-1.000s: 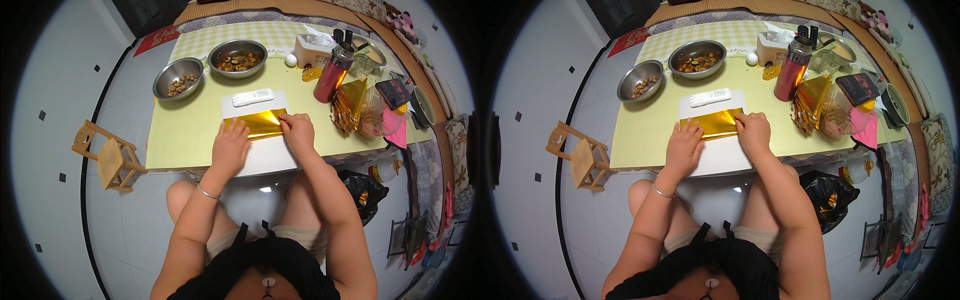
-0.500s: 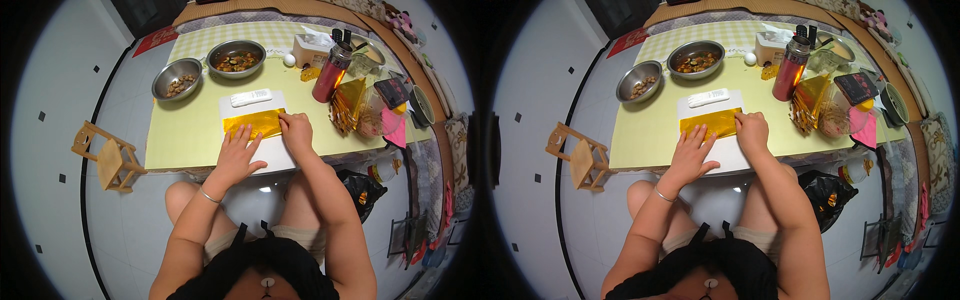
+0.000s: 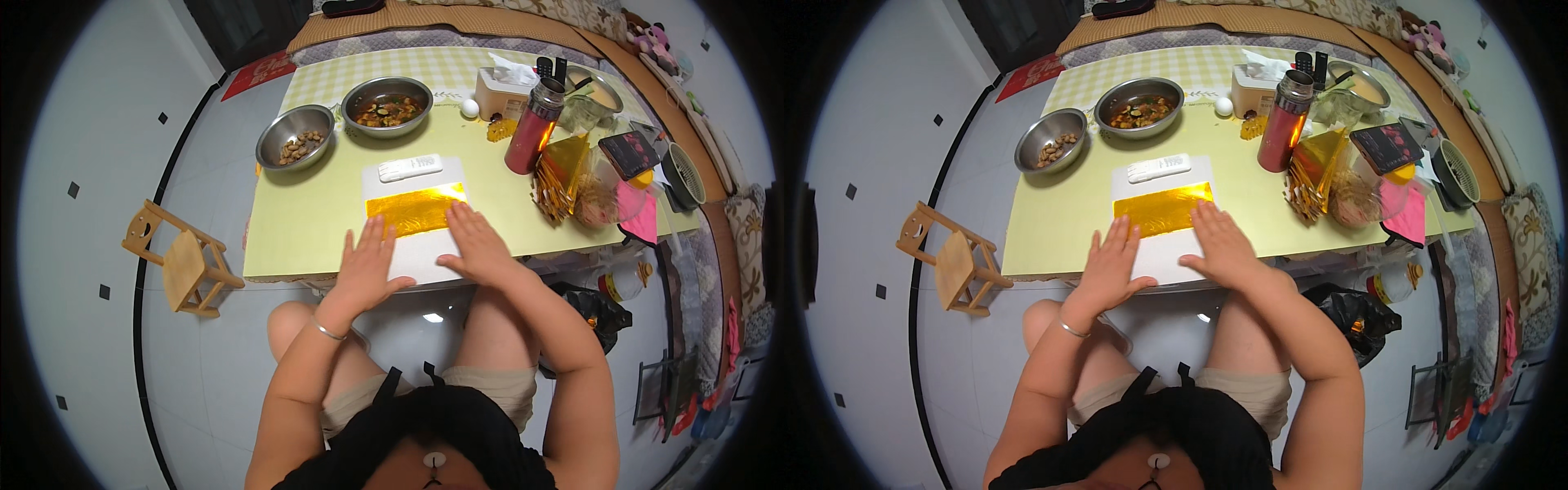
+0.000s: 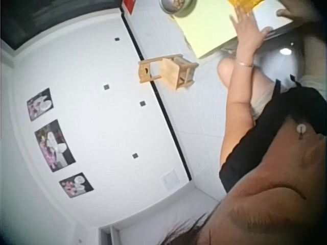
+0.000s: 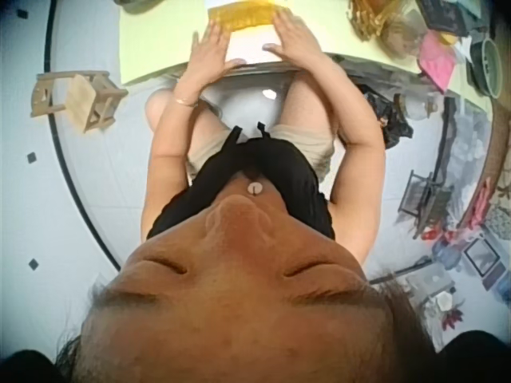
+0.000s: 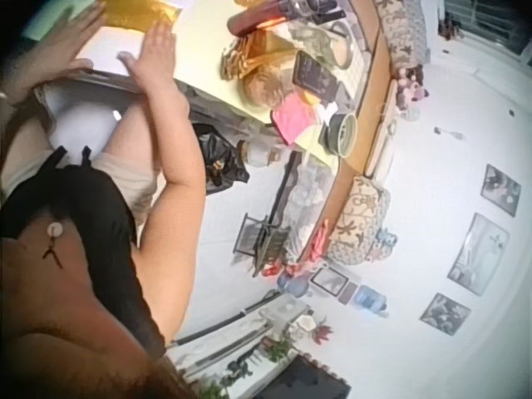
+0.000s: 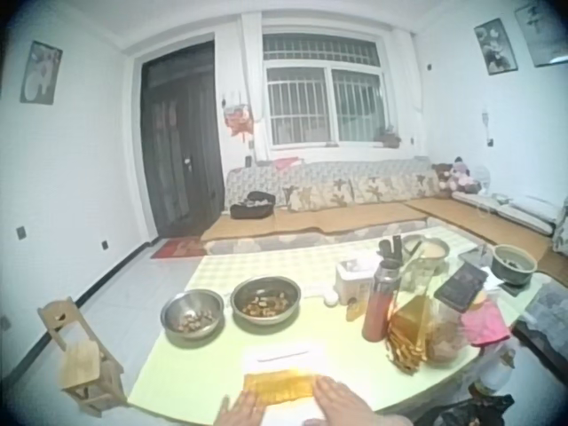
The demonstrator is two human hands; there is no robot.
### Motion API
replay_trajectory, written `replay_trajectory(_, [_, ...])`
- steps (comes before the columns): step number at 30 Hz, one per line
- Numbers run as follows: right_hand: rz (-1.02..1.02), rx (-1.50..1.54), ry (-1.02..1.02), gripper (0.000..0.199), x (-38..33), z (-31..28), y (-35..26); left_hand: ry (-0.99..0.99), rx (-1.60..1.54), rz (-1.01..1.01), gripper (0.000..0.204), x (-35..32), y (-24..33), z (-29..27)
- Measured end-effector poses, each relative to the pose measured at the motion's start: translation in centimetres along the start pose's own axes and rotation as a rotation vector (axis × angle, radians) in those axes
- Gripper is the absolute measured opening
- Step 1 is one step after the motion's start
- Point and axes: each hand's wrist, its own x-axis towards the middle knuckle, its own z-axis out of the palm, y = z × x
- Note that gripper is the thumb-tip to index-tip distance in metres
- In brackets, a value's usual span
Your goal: The person folds multiple sheets of gold-colored paper into triangular shapes on a low table. They repeatedly pick up a sheet, fold it in half, fold the corners to form a triangle, and place the finished piece on the table.
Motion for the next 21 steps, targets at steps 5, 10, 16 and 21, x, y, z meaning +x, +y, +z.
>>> replay_trajectory(5, [0.106,0.132,0.223,0.055,-1.0,-0.8,4.1,0.165,-0.108,-0.015,0.051,2.0,-3.1,-1.4])
replay_trajectory(10, [0.342,0.82,0.45,0.034,2.9,-1.2,3.2,0.277,-0.235,-0.115,0.043,7.7,-5.1,-1.4])
replay_trajectory(16, [0.672,1.401,0.268,0.055,5.4,-0.5,2.5,0.004,-0.465,-0.297,0.039,10.3,-7.3,-1.2])
replay_trajectory(21, [0.645,1.396,0.252,0.061,5.5,-0.4,2.6,0.1,-0.751,-0.358,0.031,9.2,-7.9,0.5])
